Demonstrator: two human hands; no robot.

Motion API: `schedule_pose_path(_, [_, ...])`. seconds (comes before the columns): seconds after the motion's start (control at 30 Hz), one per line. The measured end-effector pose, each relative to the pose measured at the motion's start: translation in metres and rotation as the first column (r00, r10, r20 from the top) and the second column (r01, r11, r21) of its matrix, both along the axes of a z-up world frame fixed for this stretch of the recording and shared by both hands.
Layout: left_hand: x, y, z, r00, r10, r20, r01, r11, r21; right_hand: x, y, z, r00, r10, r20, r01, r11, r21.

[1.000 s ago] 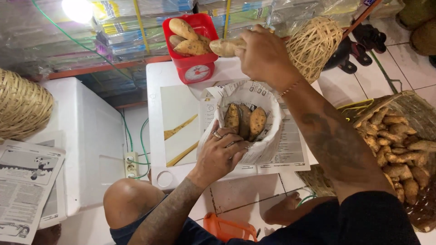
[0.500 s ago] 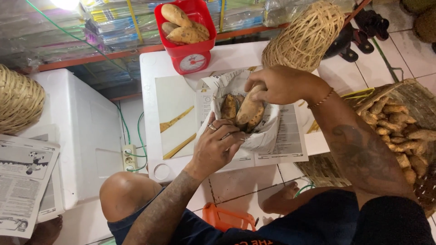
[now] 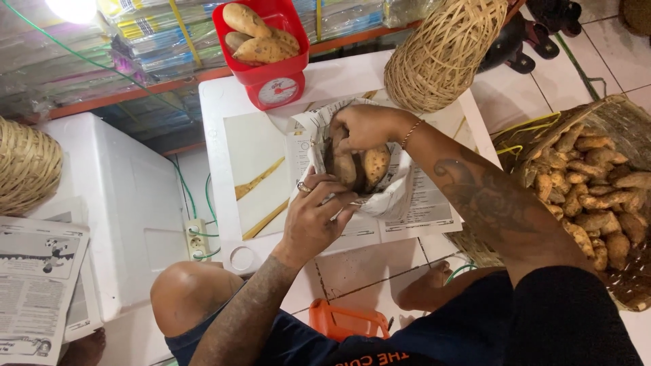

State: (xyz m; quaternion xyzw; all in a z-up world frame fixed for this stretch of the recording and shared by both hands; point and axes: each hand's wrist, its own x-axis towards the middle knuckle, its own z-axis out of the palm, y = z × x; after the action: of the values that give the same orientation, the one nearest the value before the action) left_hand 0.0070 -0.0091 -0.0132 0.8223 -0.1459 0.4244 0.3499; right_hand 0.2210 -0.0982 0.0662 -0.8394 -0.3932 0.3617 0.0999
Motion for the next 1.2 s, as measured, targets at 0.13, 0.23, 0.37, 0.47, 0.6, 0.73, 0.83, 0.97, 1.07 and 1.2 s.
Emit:
schedule_pose_path(0.13, [-0.001,0.001,0.007,1.000,0.007,0.010,-0.007,1.000,0.006,-0.007,-0.003,-0.028,0.991,-0.113,-0.070,0.116,0.993,0.034])
schedule_pose_path(0.23, [-0.001,0.003,0.011,1.000,-0.006,0.019,0.006,1.000,0.007,-0.009,-0.007,-0.041,0.980,-0.193,-0.050,0.199,0.970,0.140])
schedule_pose_path(0.37, [0.000,0.004,0.015,1.000,-0.020,0.012,0.020,1.000,0.002,-0.012,-0.002,-0.038,0.952,-0.307,-0.013,0.306,0.941,0.148])
schedule_pose_path(0.47, [-0.001,0.002,0.012,1.000,-0.018,0.016,0.019,1.000,-0.004,-0.017,-0.003,-0.037,0.935,-0.355,-0.012,0.352,0.920,0.171])
schedule_pose_path(0.6, [-0.002,0.004,0.014,1.000,-0.021,0.007,0.021,1.000,-0.009,-0.033,0.001,-0.029,0.908,-0.389,0.154,0.363,0.916,0.172])
schedule_pose_path(0.73, [-0.002,0.005,0.017,1.000,-0.023,0.002,0.023,1.000,-0.005,-0.036,0.000,-0.017,0.924,-0.348,0.160,0.323,0.932,0.164])
schedule_pose_path(0.83, [-0.003,0.005,0.016,1.000,-0.022,0.003,0.022,1.000,0.003,-0.038,-0.005,-0.011,0.953,-0.272,0.134,0.261,0.961,0.093])
schedule_pose_path(0.97, [-0.003,0.004,0.016,0.999,-0.035,0.007,0.035,0.999,0.002,-0.040,0.001,-0.003,0.954,-0.258,0.156,0.253,0.966,0.049])
schedule_pose_path(1.07, [-0.002,0.005,0.019,0.999,-0.039,0.016,0.039,0.999,-0.001,-0.033,0.003,-0.003,0.957,-0.187,0.221,0.182,0.982,0.043])
schedule_pose_path(1.2, [-0.001,0.004,0.020,0.999,-0.017,0.031,0.017,1.000,-0.009,-0.023,0.013,0.017,0.915,-0.141,0.379,0.133,0.990,0.048])
